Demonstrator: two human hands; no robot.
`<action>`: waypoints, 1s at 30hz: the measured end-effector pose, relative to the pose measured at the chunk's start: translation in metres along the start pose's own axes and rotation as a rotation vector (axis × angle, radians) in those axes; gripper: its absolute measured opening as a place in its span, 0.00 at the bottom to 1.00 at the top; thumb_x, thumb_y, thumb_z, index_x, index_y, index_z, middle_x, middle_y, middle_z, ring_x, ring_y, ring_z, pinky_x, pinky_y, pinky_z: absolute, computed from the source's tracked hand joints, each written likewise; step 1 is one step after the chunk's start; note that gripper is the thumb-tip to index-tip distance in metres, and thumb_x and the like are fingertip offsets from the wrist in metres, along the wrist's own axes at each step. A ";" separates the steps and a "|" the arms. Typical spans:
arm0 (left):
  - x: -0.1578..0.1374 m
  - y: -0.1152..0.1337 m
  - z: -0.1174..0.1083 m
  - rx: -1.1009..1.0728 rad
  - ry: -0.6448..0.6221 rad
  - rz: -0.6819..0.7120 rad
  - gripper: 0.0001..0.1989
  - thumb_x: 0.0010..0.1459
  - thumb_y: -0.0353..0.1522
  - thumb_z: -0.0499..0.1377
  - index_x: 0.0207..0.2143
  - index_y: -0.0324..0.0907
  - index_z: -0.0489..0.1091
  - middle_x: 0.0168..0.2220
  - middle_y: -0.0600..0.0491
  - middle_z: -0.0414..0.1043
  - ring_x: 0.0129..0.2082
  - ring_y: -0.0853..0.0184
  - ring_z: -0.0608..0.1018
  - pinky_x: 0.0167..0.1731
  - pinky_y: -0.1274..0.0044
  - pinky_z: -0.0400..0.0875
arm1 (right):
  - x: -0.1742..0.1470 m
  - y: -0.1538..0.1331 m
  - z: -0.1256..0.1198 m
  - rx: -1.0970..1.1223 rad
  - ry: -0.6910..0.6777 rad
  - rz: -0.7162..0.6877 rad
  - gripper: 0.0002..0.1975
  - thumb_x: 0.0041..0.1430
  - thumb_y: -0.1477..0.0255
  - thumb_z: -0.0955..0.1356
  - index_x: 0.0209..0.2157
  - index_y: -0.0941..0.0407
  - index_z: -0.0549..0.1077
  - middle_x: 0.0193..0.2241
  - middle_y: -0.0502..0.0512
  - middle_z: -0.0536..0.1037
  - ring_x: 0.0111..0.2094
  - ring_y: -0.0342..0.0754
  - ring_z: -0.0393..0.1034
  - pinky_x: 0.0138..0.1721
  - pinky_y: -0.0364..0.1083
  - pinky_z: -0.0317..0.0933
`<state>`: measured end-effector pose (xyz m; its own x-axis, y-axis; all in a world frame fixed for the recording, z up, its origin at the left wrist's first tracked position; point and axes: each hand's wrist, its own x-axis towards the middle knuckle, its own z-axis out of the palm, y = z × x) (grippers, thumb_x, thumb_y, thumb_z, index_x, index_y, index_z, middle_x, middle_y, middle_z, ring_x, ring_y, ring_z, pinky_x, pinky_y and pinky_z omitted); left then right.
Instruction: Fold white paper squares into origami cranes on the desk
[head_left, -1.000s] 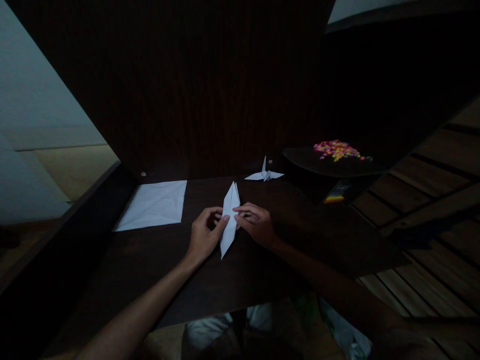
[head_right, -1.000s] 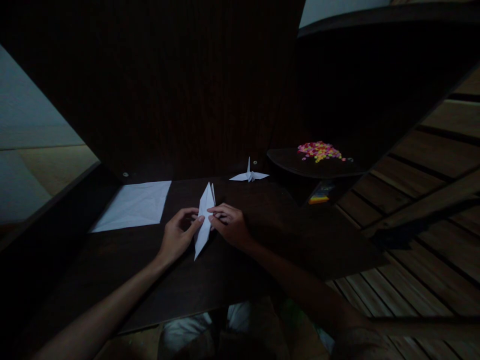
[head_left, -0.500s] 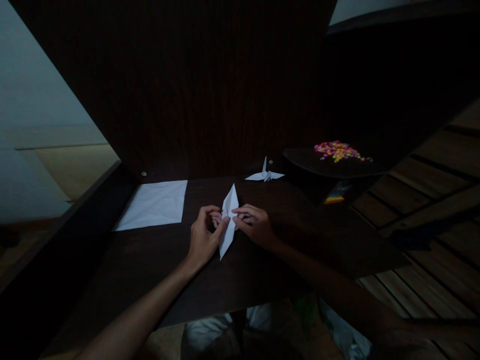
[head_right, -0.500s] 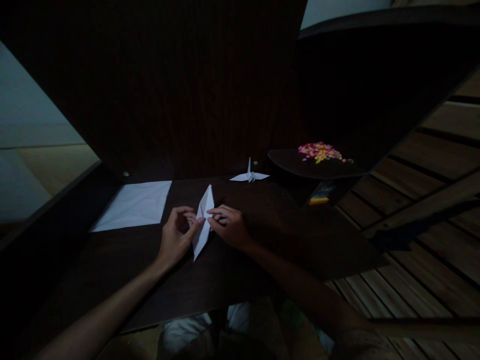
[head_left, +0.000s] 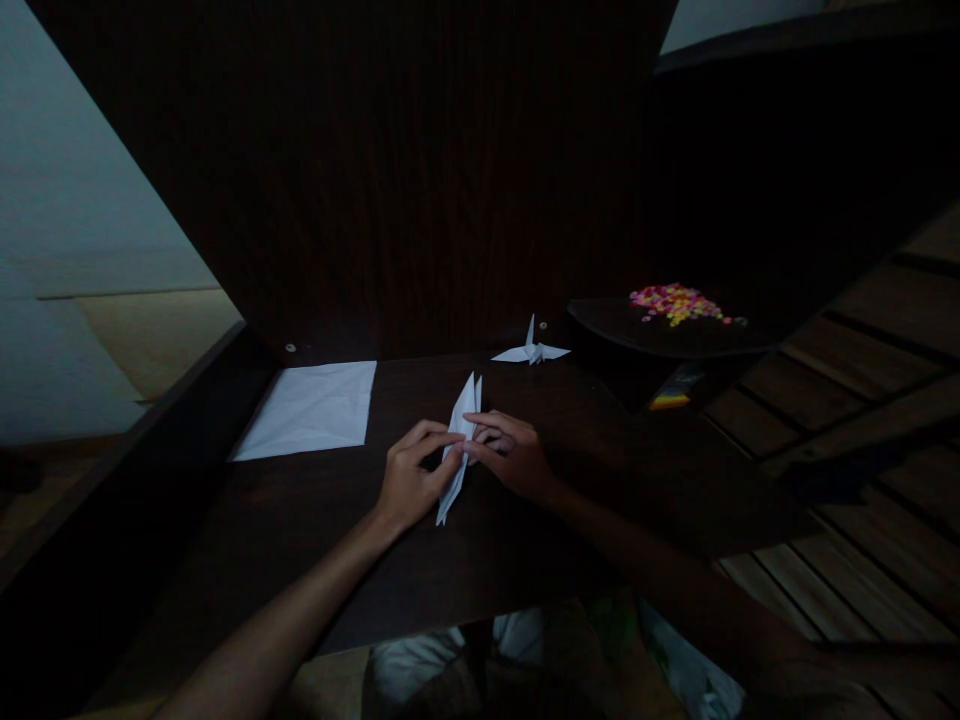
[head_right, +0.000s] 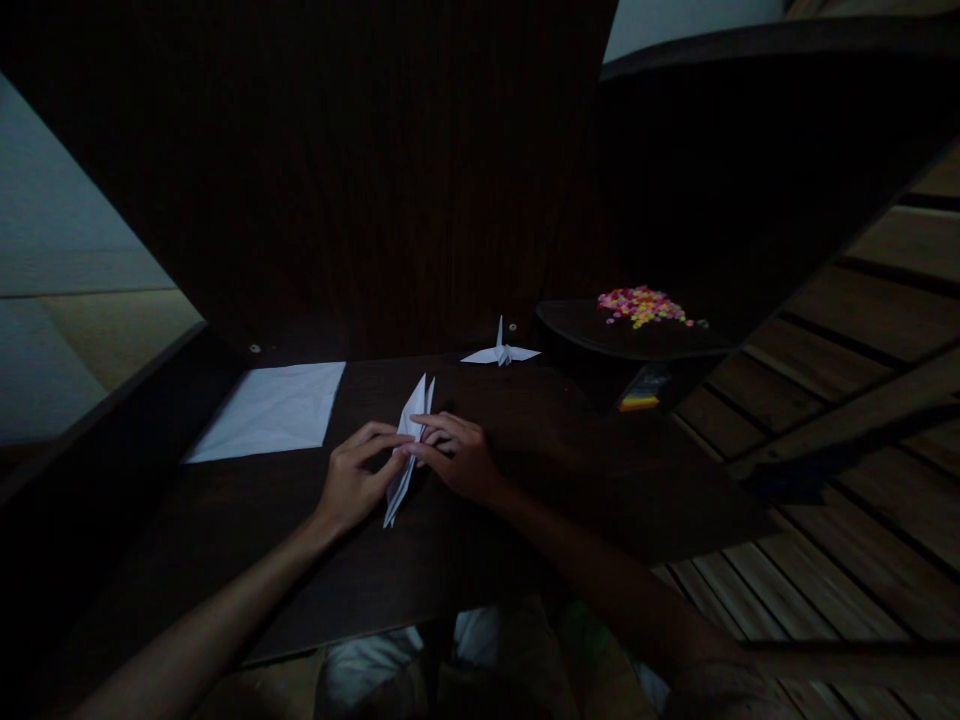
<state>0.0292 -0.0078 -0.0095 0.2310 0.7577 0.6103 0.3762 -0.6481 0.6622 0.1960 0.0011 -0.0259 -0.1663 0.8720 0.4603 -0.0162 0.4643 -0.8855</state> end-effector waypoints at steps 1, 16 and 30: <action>0.000 0.000 0.000 -0.013 0.005 0.004 0.06 0.55 0.29 0.60 0.35 0.42 0.77 0.32 0.50 0.73 0.33 0.67 0.75 0.33 0.76 0.70 | 0.000 0.000 0.000 0.020 -0.001 0.017 0.19 0.48 0.69 0.73 0.44 0.53 0.73 0.28 0.50 0.71 0.26 0.42 0.72 0.26 0.42 0.72; 0.003 0.000 -0.002 -0.237 -0.108 -0.209 0.09 0.52 0.34 0.62 0.37 0.44 0.78 0.34 0.49 0.74 0.34 0.66 0.76 0.29 0.78 0.73 | 0.004 0.000 -0.002 0.153 0.082 0.101 0.19 0.47 0.71 0.73 0.38 0.54 0.63 0.28 0.48 0.72 0.26 0.40 0.69 0.26 0.41 0.69; 0.003 -0.004 0.000 -0.315 -0.104 -0.343 0.07 0.53 0.33 0.61 0.33 0.40 0.77 0.33 0.49 0.76 0.32 0.66 0.77 0.29 0.78 0.70 | 0.010 -0.003 -0.001 0.282 -0.004 0.267 0.17 0.41 0.67 0.75 0.24 0.56 0.63 0.21 0.46 0.72 0.21 0.42 0.71 0.23 0.44 0.70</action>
<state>0.0281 -0.0024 -0.0101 0.2362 0.9250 0.2975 0.1603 -0.3391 0.9270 0.1954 0.0085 -0.0190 -0.2048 0.9557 0.2115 -0.2424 0.1598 -0.9569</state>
